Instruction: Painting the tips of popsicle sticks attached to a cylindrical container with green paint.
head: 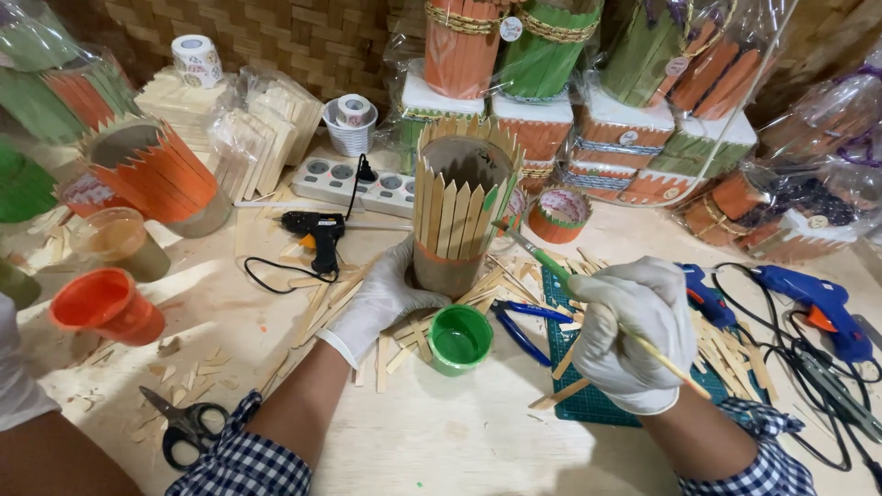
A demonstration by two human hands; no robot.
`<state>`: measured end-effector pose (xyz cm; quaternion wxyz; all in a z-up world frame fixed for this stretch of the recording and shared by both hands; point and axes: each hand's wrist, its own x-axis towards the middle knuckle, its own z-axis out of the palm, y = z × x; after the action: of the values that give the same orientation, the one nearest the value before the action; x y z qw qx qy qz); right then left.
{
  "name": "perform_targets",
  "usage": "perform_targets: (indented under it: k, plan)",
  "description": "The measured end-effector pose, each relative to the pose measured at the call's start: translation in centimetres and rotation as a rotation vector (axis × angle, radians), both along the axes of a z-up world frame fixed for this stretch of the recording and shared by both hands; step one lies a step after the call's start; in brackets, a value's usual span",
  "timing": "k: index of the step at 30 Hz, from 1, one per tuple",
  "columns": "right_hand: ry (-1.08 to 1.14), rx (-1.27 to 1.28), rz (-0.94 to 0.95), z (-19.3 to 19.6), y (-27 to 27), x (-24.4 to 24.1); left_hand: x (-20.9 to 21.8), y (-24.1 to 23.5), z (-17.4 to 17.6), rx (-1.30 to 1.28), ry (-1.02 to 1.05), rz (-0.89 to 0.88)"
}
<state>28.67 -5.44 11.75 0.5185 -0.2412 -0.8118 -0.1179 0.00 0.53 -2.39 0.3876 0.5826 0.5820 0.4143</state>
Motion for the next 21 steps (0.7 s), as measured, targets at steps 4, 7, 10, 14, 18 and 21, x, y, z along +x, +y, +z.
perform_targets:
  k: [4, 7, 10, 14, 18, 21]
  plan:
    - [-0.111, -0.324, 0.086, -1.6, 0.6, 0.6, 0.2, 0.1, -0.1, 0.003, 0.038, 0.012]
    - [-0.082, -0.282, -0.011, -2.3, 0.7, 0.1, 0.1, 0.2, -0.1, 0.006, 0.046, 0.001]
    - [-0.095, -0.320, -0.026, -1.9, 0.9, -0.2, 0.3, 0.0, 0.7, 0.002, 0.047, 0.007]
    - [0.013, -0.043, 0.011, -1.6, 1.9, -1.6, 0.1, 0.1, 1.3, 0.022, 0.054, -0.004]
    - [-0.028, -0.133, 0.058, -0.1, 0.6, -0.2, 0.0, 0.0, 1.3, 0.028, 0.052, -0.012]
    - [0.139, 0.130, 0.047, -1.6, 0.6, -1.6, -0.1, -0.1, 1.6, 0.004, 0.031, -0.001]
